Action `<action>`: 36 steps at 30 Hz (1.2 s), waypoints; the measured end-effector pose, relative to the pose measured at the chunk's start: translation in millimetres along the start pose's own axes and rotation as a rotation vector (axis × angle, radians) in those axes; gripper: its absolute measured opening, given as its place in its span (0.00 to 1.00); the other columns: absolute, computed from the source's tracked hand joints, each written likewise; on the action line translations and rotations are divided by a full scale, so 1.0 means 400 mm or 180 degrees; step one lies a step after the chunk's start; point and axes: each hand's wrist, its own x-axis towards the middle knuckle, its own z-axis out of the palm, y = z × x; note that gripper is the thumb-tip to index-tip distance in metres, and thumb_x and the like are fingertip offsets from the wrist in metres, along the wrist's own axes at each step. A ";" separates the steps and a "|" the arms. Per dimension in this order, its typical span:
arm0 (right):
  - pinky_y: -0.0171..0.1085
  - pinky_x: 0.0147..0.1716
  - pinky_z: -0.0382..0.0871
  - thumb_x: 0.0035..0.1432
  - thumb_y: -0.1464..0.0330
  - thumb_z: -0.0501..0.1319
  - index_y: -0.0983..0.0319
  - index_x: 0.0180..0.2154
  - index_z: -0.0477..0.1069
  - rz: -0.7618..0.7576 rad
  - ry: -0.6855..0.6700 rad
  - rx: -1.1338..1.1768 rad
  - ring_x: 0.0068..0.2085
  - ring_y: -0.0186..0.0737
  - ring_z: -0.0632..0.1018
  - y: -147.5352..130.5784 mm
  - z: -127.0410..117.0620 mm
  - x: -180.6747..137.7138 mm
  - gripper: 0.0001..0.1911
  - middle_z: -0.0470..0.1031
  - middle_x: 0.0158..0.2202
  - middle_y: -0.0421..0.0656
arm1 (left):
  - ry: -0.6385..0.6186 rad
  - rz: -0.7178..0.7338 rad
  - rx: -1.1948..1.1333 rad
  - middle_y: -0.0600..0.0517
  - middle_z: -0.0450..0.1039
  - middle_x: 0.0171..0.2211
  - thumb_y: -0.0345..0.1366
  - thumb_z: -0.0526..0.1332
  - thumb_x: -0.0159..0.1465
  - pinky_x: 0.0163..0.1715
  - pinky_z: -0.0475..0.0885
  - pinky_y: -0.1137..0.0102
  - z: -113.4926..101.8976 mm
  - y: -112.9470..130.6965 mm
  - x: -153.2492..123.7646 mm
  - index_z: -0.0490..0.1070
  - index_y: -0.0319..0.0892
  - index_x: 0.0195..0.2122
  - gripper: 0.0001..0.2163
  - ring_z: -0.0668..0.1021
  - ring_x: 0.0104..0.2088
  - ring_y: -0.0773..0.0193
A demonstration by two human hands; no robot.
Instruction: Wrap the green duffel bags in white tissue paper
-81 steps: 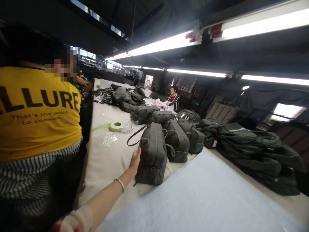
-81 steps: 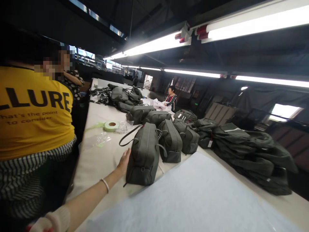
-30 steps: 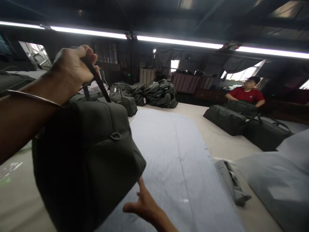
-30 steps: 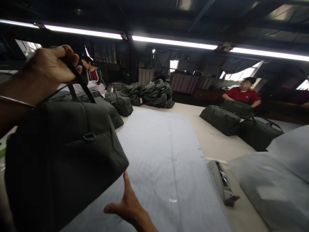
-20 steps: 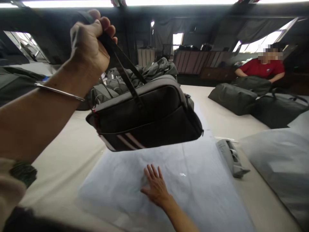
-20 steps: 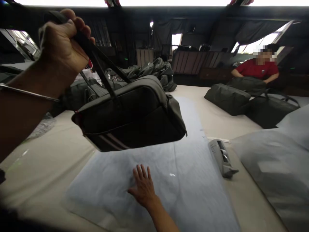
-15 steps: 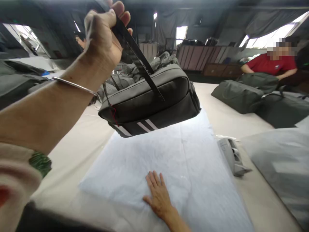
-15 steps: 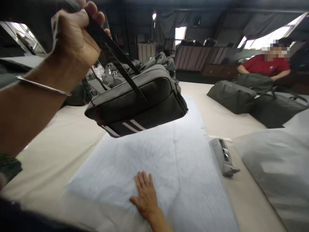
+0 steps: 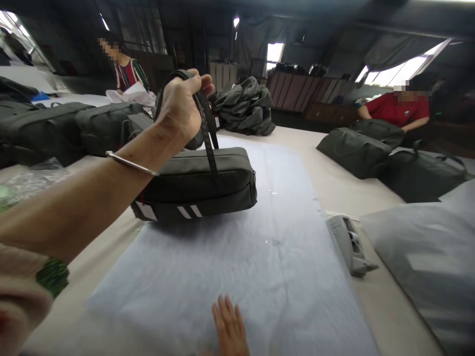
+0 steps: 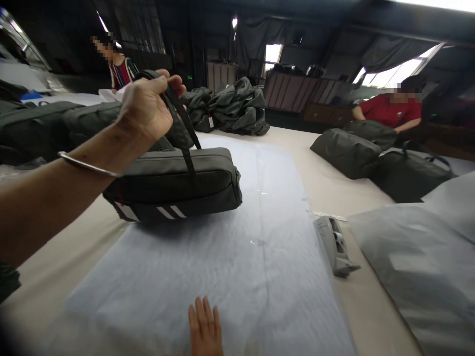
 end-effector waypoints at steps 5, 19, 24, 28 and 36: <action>0.57 0.57 0.66 0.57 0.43 0.57 0.59 0.69 0.37 0.1224 0.0355 0.2582 0.66 0.58 0.59 -0.112 -0.201 0.203 0.50 0.49 0.69 0.57 | -0.0285 -0.0417 -0.0903 0.55 0.69 0.46 0.25 0.34 0.67 0.38 0.67 0.67 -0.014 0.037 -0.066 0.59 0.29 0.37 0.15 0.71 0.57 0.57; 0.63 0.55 0.66 0.54 0.52 0.68 0.45 0.59 0.61 0.1191 0.1299 0.5345 0.63 0.56 0.64 -0.154 -0.314 0.295 0.33 0.59 0.65 0.43 | -0.1374 -0.0371 -0.2099 0.48 0.70 0.49 0.27 0.52 0.71 0.62 0.55 0.47 -0.002 0.168 -0.280 0.66 0.34 0.45 0.06 0.67 0.62 0.51; 0.61 0.54 0.68 0.54 0.52 0.68 0.46 0.55 0.66 0.1321 0.1424 0.5328 0.62 0.54 0.66 -0.144 -0.314 0.299 0.28 0.63 0.63 0.43 | -0.1654 -0.0379 -0.1919 0.55 0.70 0.52 0.33 0.54 0.70 0.61 0.58 0.47 0.036 0.140 -0.280 0.70 0.41 0.45 0.07 0.61 0.65 0.46; 0.57 0.53 0.70 0.56 0.54 0.66 0.48 0.52 0.68 0.1316 0.1427 0.5429 0.62 0.54 0.66 -0.153 -0.300 0.308 0.23 0.65 0.62 0.42 | -0.1777 -0.0420 -0.1889 0.52 0.67 0.55 0.36 0.58 0.68 0.60 0.58 0.45 0.049 0.136 -0.278 0.70 0.40 0.45 0.08 0.57 0.66 0.40; 0.54 0.48 0.74 0.43 0.52 0.73 0.54 0.46 0.69 0.2195 0.1639 0.4936 0.57 0.56 0.72 -0.096 -0.267 0.331 0.30 0.71 0.55 0.45 | -0.1907 -0.0546 -0.1978 0.45 0.68 0.56 0.36 0.62 0.63 0.62 0.57 0.49 0.129 0.029 -0.305 0.65 0.38 0.52 0.17 0.65 0.63 0.47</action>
